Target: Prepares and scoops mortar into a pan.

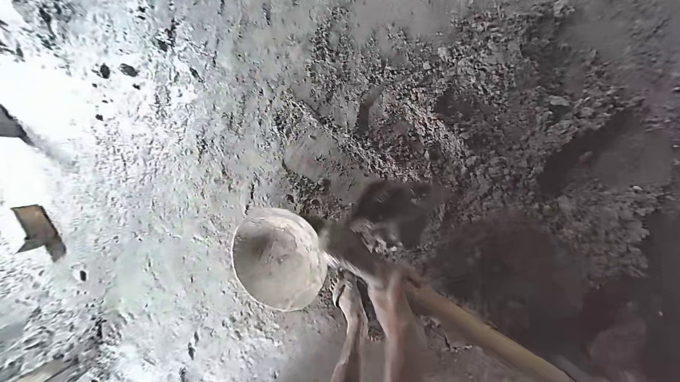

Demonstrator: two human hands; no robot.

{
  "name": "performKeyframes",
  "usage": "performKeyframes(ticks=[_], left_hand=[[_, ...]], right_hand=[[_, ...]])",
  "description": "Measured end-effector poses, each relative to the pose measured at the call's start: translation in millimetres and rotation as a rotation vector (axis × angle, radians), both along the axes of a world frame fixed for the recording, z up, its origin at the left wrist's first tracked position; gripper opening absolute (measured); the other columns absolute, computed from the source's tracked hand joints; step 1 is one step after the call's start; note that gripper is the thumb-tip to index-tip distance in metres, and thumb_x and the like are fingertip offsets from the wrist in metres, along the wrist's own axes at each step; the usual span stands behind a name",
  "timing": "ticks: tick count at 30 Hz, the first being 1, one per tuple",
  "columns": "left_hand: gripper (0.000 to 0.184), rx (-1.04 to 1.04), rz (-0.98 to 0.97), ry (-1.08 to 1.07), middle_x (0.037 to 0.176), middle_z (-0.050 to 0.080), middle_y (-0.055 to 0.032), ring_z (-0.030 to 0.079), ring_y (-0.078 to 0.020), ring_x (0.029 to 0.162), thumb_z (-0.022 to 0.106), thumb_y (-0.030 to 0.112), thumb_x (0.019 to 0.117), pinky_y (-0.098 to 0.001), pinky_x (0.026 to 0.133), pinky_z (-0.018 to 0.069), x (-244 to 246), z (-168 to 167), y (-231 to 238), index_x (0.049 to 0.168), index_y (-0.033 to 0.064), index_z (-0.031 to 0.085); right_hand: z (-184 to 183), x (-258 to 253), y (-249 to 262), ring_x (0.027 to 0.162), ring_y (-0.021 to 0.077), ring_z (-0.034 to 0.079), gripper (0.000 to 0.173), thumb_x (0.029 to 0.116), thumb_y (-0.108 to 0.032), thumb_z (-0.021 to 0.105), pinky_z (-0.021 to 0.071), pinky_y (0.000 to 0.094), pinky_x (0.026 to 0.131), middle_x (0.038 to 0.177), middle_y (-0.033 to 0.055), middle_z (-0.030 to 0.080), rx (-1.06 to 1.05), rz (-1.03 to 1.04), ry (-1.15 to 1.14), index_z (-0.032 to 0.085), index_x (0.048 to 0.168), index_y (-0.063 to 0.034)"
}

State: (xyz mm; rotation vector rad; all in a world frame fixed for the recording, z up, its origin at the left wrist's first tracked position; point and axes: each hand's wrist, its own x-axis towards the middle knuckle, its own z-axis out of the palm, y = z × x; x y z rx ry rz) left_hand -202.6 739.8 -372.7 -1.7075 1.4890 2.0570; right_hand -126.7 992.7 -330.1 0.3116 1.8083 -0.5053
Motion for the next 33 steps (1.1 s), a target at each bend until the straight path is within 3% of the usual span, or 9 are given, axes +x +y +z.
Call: performKeyframes(ticks=[2,5,8,10,13,16,20,27,33], left_hand=[[0.008,-0.161,-0.068,0.111,0.068,0.062,-0.0063,0.062,-0.0125,0.057,0.05,0.004,0.101,-0.0272,0.051,0.0549,-79,17,-63,0.1,-0.0029,0.055],[0.036,-0.425,-0.261,0.273,0.095,0.066,-0.0064,0.065,-0.013,0.078,0.062,0.016,0.1005,-0.032,0.07,0.0581,-177,5,-181,0.132,0.0035,0.049],[0.079,-0.496,-0.454,0.292,0.115,0.06,-0.0116,0.066,-0.0177,0.09,0.069,0.012,0.092,-0.0364,0.078,0.0591,-241,-33,-252,0.156,0.0121,0.022],[0.072,-0.482,-0.532,0.235,0.121,0.06,-0.0119,0.066,-0.0177,0.094,0.065,0.014,0.0975,-0.0363,0.08,0.0582,-248,-50,-261,0.157,0.0139,0.024],[0.052,-0.394,-0.622,0.207,0.138,0.057,-0.0135,0.063,-0.0239,0.117,0.042,0.039,0.1103,-0.0446,0.095,0.054,-249,-55,-251,0.156,0.0162,0.034],[0.046,-0.327,-0.66,0.204,0.127,0.062,-0.0115,0.069,-0.021,0.1,0.044,0.033,0.1103,-0.0382,0.084,0.0601,-244,-61,-231,0.152,0.0142,0.039],[0.039,-0.225,-0.758,0.153,0.124,0.068,-0.0116,0.069,-0.0223,0.11,0.041,0.03,0.1114,-0.0403,0.092,0.0578,-242,-67,-190,0.143,0.0087,0.049],[0.042,-0.131,-0.457,0.072,0.117,0.066,-0.0117,0.069,-0.0221,0.1,0.051,0.036,0.1073,-0.0395,0.084,0.0587,-243,-95,-76,0.14,0.0091,0.049],[0.01,-0.05,-0.21,0.137,0.069,0.058,-0.0012,0.059,-0.0129,0.057,0.059,0.02,0.098,-0.0313,0.054,0.0538,-161,-111,85,0.095,0.011,0.056]], right_hand=[[-57,-22,-52,0.097,0.0473,0.07,0.046,0.0993,-0.036,0.064,0.0529,0.0638,0.086,0.102,0.0288,0.072,-0.067,0.077,0.183,0.066,0.124,0.0023],[-107,-134,-187,0.103,0.0427,0.069,0.046,0.1,-0.036,0.062,0.0531,0.0609,0.09,0.109,0.024,0.071,-0.241,0.133,0.351,0.063,0.131,-0.0019],[-110,-268,-329,0.097,0.0371,0.07,0.036,0.0953,-0.031,0.069,0.0556,0.0587,0.081,0.102,0.0191,0.072,-0.446,0.037,0.627,0.067,0.118,-0.0034],[-113,-337,-400,0.101,0.0363,0.07,0.028,0.0971,-0.027,0.065,0.057,0.0595,0.079,0.107,0.0182,0.071,-0.501,-0.024,0.651,0.069,0.114,-0.005],[-102,-393,-419,0.121,0.0373,0.063,0.032,0.1049,-0.023,0.054,0.0533,0.0602,0.09,0.131,0.0196,0.064,-0.459,-0.095,0.514,0.063,0.13,-0.0049],[-116,-388,-377,0.119,0.039,0.063,0.041,0.0967,-0.028,0.068,0.0529,0.0626,0.089,0.129,0.0218,0.064,-0.399,-0.068,0.476,0.063,0.13,-0.0045],[-152,-349,-283,0.106,0.0402,0.067,0.039,0.0925,-0.033,0.071,0.0532,0.0632,0.081,0.112,0.0223,0.068,-0.33,0.0,0.458,0.065,0.116,-0.0031],[-181,-199,-61,0.104,0.038,0.067,0.04,0.0954,-0.03,0.07,0.0521,0.0586,0.09,0.11,0.0218,0.068,-0.258,-0.021,0.211,0.064,0.125,-0.0039],[-161,-30,121,0.109,0.0372,0.066,0.045,0.092,-0.026,0.072,0.0517,0.0584,0.093,0.115,0.0194,0.068,-0.148,-0.135,0.002,0.062,0.133,-0.0098]])
